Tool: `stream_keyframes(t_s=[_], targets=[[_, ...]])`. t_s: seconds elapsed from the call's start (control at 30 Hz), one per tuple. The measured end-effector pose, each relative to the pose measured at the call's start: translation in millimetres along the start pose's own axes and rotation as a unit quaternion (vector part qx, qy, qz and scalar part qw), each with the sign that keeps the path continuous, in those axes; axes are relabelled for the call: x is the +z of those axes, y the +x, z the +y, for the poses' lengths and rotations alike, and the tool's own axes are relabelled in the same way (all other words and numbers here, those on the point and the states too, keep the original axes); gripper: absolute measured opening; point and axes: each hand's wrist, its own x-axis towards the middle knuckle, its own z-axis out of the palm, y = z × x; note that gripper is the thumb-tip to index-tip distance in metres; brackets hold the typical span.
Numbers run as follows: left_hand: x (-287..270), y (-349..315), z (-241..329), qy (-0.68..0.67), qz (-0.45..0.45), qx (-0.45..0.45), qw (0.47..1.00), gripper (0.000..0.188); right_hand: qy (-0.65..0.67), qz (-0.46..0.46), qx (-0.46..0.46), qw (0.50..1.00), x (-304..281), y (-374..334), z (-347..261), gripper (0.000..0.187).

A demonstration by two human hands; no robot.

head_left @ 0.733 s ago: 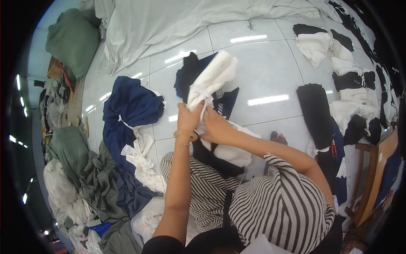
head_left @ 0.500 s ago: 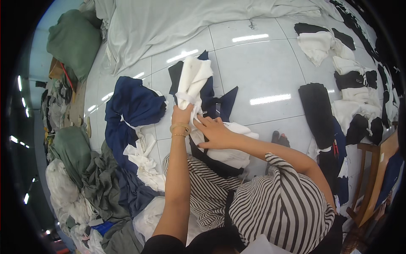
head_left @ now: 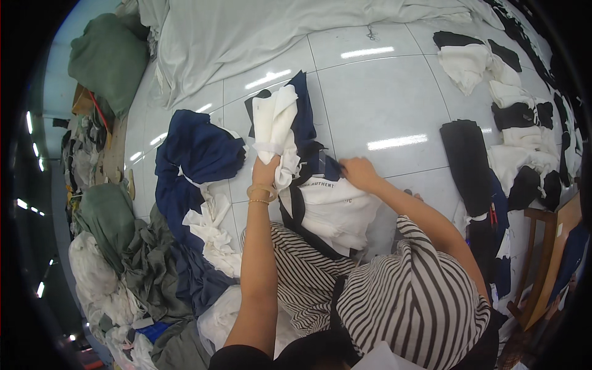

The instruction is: The person sits on the floor and folds several pieces of clothing, including dark and white garments. They smooth the fabric, fold the items, and tie drawstrings to secure them. The person also uses a small white tag and a red tool to mark or cut parts of the garments.

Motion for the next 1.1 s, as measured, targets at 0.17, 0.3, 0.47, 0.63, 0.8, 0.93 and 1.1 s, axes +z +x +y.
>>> stream_keyframes(t_s=[0.17, 0.3, 0.47, 0.63, 0.8, 0.93, 1.1], targets=[[-12, -11, -12, -0.070, -0.050, -0.032, 0.996, 0.054, -0.051, -0.139, -0.043, 0.988, 13, -74, 6, 0.020], [-17, -27, -15, -0.166, -0.083, -0.085, 0.979, 0.057, -0.082, -0.287, -0.051, 0.953, -2, -88, -7, 0.026], [-19, -32, -19, -0.169, -0.074, -0.083, 0.979, 0.055, -0.058, -0.170, -0.030, 0.983, -37, -18, 0, 0.032], [-10, -29, 0, -0.173, -0.091, -0.104, 0.975, 0.052, -0.035, 0.246, -0.196, 0.949, -39, 22, -44, 0.030], [-13, -34, -4, -0.160, -0.074, -0.112, 0.978, 0.052, -0.079, 0.126, -0.207, 0.967, -4, -5, -63, 0.019], [-13, -36, -9, -0.203, -0.085, -0.101, 0.970, 0.052, -0.039, -0.123, -0.102, 0.986, 8, -40, -63, 0.019], [-15, -38, -15, -0.245, -0.085, -0.112, 0.959, 0.053, 0.077, 0.067, -0.166, 0.981, -24, -2, -59, 0.020]])
